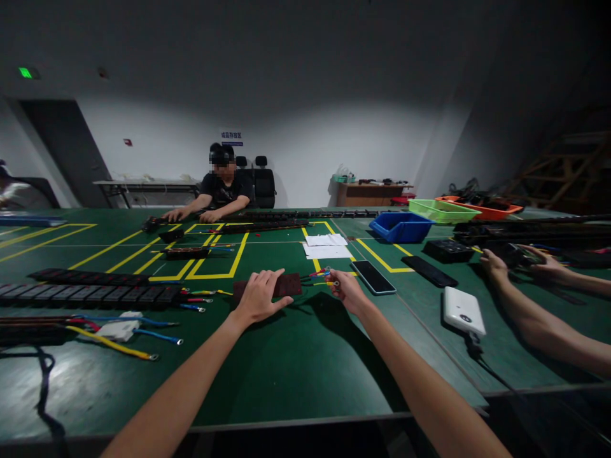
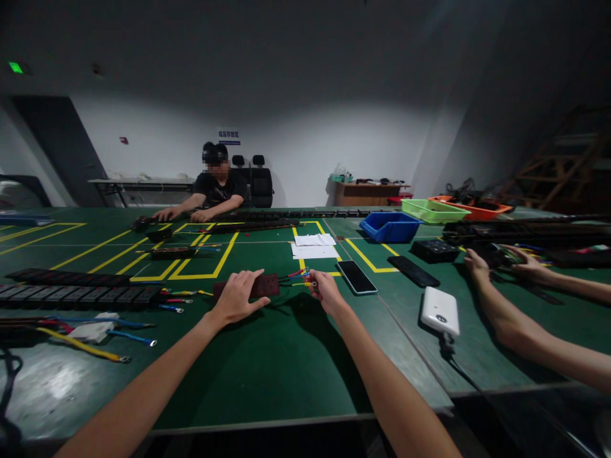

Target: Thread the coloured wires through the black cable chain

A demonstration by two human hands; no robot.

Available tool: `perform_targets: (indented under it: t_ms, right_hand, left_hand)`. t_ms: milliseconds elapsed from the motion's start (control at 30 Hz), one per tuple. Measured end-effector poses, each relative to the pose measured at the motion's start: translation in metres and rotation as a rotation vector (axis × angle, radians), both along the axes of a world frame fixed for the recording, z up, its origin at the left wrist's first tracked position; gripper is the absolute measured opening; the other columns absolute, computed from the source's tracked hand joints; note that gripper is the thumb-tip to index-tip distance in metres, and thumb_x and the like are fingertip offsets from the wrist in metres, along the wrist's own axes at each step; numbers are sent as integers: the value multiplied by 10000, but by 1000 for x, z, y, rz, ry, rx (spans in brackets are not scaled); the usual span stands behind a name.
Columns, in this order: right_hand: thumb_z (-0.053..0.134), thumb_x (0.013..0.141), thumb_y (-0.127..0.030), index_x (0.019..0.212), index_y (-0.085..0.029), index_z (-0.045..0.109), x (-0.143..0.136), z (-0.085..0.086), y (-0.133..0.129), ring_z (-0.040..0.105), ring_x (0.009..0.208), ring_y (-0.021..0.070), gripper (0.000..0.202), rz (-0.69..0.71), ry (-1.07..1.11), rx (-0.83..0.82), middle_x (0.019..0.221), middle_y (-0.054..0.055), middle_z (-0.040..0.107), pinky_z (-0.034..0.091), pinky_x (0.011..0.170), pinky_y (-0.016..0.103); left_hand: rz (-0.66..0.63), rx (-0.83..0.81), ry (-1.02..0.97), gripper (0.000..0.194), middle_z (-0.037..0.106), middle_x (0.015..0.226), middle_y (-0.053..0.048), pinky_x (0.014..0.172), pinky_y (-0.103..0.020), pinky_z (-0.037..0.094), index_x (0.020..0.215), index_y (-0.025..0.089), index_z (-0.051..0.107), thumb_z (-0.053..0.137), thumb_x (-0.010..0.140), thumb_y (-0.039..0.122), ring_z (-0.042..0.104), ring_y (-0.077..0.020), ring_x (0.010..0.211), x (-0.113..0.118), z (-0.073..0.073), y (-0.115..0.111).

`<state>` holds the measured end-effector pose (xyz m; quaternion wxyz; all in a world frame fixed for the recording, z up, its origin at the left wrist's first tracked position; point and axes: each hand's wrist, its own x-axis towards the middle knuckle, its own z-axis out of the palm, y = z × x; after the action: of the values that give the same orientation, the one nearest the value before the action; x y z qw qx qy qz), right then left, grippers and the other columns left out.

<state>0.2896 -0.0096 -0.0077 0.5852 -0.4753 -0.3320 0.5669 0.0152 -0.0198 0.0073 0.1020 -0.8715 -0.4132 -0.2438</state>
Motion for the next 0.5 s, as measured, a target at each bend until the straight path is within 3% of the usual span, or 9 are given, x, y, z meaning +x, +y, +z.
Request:
perform_targets:
  t_ms: [200, 400, 500]
  right_hand:
    - [726, 835, -333, 762, -139, 678, 1, 0, -2, 459, 455, 51, 213, 37, 9, 5, 640, 9, 604, 326, 347, 134]
    - [700, 842, -374, 882, -158, 738, -3, 10, -10, 532, 529, 57, 223, 95, -50, 5, 891, 58, 710, 368, 382, 135]
    - [715, 808, -352, 860, -159, 731, -4, 9, -10, 521, 526, 59, 200, 104, -88, 34, 883, 58, 713, 351, 383, 139]
  left_hand:
    - [59, 51, 58, 708, 639, 1157, -132, 887, -415, 405, 1410, 142, 475, 549, 912, 639, 568, -291, 1035, -1, -5, 5]
    - [126, 106, 27, 655, 639, 1177, -134, 881, -412, 393, 1387, 155, 497, 570, 916, 606, 563, -292, 1054, -4, -9, 8]
    - [128, 112, 19, 645, 640, 1170, -131, 872, -409, 394, 1380, 150, 505, 569, 920, 598, 565, -288, 1042, -4, -10, 8]
